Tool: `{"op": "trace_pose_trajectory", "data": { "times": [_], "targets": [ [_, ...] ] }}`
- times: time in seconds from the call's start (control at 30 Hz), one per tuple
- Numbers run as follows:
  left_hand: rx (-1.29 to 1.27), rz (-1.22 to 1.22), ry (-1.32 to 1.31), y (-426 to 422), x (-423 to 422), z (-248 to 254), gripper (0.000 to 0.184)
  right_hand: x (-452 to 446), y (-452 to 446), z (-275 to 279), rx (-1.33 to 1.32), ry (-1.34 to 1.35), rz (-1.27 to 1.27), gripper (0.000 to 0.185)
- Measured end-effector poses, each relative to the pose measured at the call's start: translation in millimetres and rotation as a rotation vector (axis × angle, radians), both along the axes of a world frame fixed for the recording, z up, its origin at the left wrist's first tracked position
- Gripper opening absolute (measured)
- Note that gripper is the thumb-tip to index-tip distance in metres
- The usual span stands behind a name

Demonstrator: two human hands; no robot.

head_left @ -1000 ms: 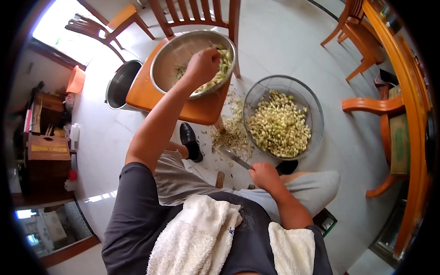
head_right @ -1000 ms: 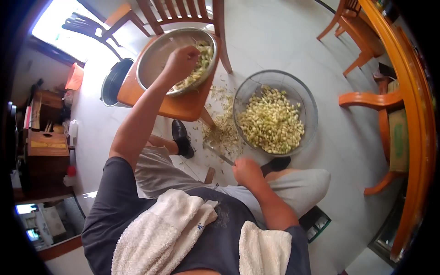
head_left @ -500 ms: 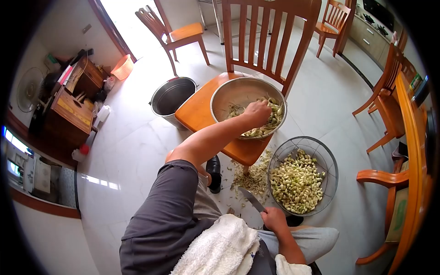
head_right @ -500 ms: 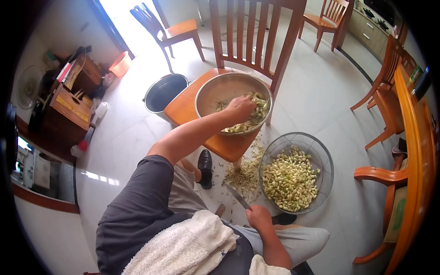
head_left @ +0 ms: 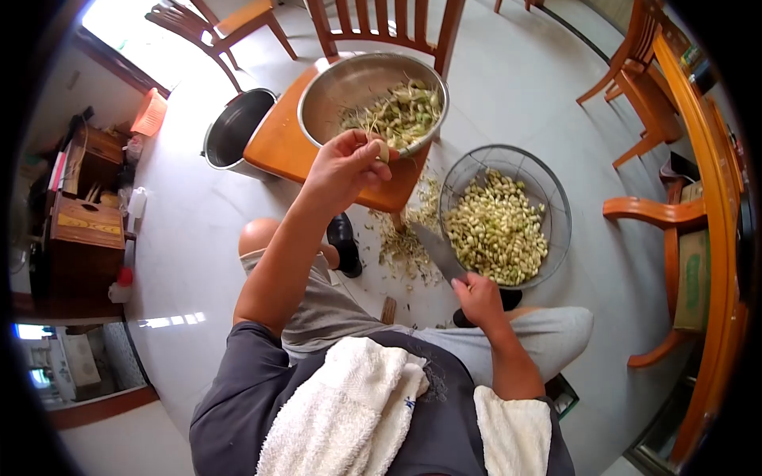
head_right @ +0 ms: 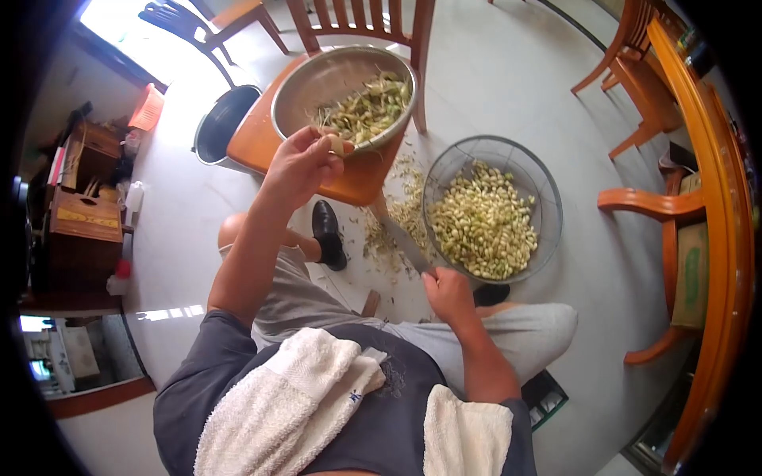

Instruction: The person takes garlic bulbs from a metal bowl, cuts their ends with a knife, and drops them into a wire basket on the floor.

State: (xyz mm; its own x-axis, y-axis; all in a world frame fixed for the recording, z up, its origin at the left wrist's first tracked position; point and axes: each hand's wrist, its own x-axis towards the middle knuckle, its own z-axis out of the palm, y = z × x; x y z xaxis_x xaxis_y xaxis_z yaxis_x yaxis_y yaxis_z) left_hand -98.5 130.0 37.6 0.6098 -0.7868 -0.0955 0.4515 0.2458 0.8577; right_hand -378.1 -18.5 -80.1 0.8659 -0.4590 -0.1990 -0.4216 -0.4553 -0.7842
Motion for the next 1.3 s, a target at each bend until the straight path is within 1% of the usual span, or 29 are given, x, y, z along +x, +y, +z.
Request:
{"op": "trace_pose_trajectory", "data": {
  "times": [0.03, 0.1, 0.13, 0.17, 0.2, 0.27, 0.3, 0.4, 0.43, 0.53, 0.57, 0.67, 0.77, 0.83, 0.93, 1.03, 1.13, 1.23, 1.3],
  "targets": [
    [-0.037, -0.029, 0.046, 2.5, -11.2, -7.1, 0.017, -1.1, -1.4, 2.9, 0.006, -0.018, -0.039, 0.028],
    [-0.012, -0.064, 0.079, 2.6, -34.0, -14.7, 0.019, -1.8, -6.1, 6.5, 0.056, -0.062, -0.118, 0.026],
    [0.003, -0.081, 0.096, 1.6, -43.9, -17.2, 0.021, -1.1, -5.9, 7.8, 0.09, -0.16, -0.162, 0.023],
    [0.051, -0.081, 0.146, 0.6, -51.4, -18.7, 0.02, -1.6, -7.4, 12.8, 0.11, -0.155, -0.175, 0.021],
    [0.106, -0.086, 0.138, 0.2, -56.3, -29.0, 0.021, -2.3, -8.4, 19.4, 0.13, -0.149, -0.187, 0.019],
    [0.212, -0.092, 0.11, -1.1, -63.2, -52.8, 0.025, -3.6, -8.4, 18.2, 0.125, -0.242, -0.196, 0.016],
    [0.299, -0.09, 0.046, -1.2, -67.1, -57.5, 0.024, -3.4, -6.8, 19.8, 0.124, -0.29, -0.2, 0.015],
    [0.556, -0.098, -0.168, -4.4, -74.7, -66.5, 0.026, -3.4, -4.0, 32.5, -0.011, -0.41, -0.13, 0.013],
    [0.57, -0.06, -0.226, -6.9, -79.9, -66.8, 0.021, -5.3, -4.1, 31.6, -0.037, -0.396, -0.099, 0.017],
    [0.622, -0.06, -0.267, -8.7, -84.5, -69.4, 0.02, -3.8, -1.6, 32.0, -0.137, -0.458, -0.051, 0.021],
    [0.607, -0.069, -0.235, -7.7, -85.2, -73.8, 0.019, -4.1, -1.5, 27.8, -0.16, -0.432, -0.029, 0.025],
    [0.565, -0.083, -0.151, -4.1, -89.0, -94.3, 0.017, -3.4, -0.9, 26.9, -0.255, -0.428, 0.014, 0.029],
    [0.544, -0.061, -0.108, -3.5, -94.8, -100.6, 0.015, -2.1, -0.6, 28.9, -0.349, -0.422, 0.061, 0.033],
    [0.542, -0.03, -0.098, -6.7, -100.0, -96.2, 0.013, -0.4, -0.1, 29.9, -0.383, -0.42, 0.071, 0.032],
    [0.574, 0.005, -0.101, -10.1, -105.3, -82.6, 0.019, 0.8, 1.3, 30.6, -0.431, -0.414, 0.084, 0.031],
    [0.523, 0.009, -0.056, -6.6, -105.1, -84.5, 0.012, 2.0, 2.7, 29.3, -0.474, -0.421, 0.091, 0.029],
    [0.548, 0.004, -0.024, -3.8, -104.9, -84.4, 0.012, 3.0, 4.7, 27.4, -0.507, -0.425, 0.093, 0.027],
    [0.51, -0.057, 0.015, 1.8, -102.0, -93.3, 0.011, 4.2, 6.4, 25.3, -0.505, -0.437, 0.092, 0.025],
    [0.526, -0.038, -0.014, 2.7, -103.7, -93.0, 0.009, 4.1, 6.5, 25.1, -0.493, -0.439, 0.096, 0.024]
  ]
}}
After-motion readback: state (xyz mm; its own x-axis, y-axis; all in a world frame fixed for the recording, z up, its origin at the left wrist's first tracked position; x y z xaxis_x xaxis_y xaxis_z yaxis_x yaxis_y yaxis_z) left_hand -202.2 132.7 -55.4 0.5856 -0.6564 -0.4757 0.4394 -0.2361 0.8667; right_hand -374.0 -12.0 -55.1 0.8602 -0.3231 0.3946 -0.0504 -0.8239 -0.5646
